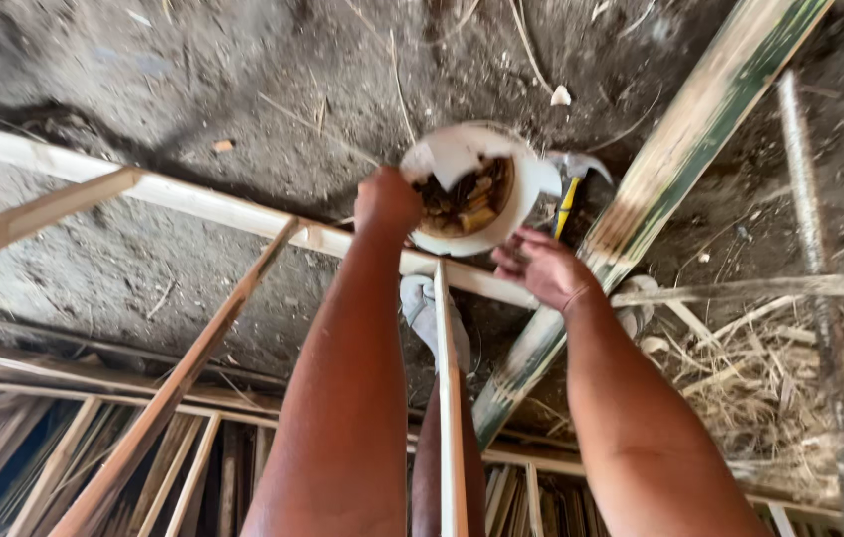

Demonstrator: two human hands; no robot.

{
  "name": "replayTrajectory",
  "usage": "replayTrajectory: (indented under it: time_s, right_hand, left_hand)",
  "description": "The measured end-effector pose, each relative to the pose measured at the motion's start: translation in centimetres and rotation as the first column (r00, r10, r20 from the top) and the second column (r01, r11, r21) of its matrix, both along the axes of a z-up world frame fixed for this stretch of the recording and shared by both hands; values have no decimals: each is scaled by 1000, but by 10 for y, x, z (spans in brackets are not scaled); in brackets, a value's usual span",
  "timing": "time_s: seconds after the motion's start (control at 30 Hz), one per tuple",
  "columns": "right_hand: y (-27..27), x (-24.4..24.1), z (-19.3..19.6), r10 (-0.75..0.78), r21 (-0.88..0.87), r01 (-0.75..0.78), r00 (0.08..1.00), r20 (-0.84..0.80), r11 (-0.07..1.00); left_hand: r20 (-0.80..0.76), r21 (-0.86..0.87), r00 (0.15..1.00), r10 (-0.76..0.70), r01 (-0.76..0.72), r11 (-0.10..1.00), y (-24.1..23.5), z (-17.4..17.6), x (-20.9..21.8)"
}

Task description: The person hammers nails into bamboo poles to assemble a bamboo frame. They repeatedly pick nails from a white container, position them on the bamboo, and strike them with a hammer. The person also moves and positions bamboo poles to align them for nailing.

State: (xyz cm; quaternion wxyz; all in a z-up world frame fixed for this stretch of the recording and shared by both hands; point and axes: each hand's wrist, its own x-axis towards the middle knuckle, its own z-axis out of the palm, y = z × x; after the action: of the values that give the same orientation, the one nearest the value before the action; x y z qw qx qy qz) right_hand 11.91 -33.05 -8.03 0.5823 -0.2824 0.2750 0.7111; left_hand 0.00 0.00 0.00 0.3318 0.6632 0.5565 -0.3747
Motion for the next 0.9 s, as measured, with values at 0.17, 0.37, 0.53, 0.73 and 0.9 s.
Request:
replayTrajectory:
  time_s: [0.17,0.37,0.53,0.73,0.9]
  right_hand:
    - [1,-6,-4,900,-934,-49,289,325,353]
    - [51,-10,8,997,-997,-71,-68,41,36]
    - [58,10,-26,979,-977,-110,107,172,184]
    - [54,21,-26,440,-696,-83,826,353,713]
    - [81,35,202,314,-567,-54,874,372,822]
  left_hand:
    - [-19,-253,985,172,-171,952,20,43,24]
    - [-10,-304,965,263,-253,918,26,55,29]
    - [8,-289,984,181,-171,942,38,60,19]
    - [74,-297,996,51,-27,955,70,176,24]
    - [27,-285,985,168,-153,946,81,362,29]
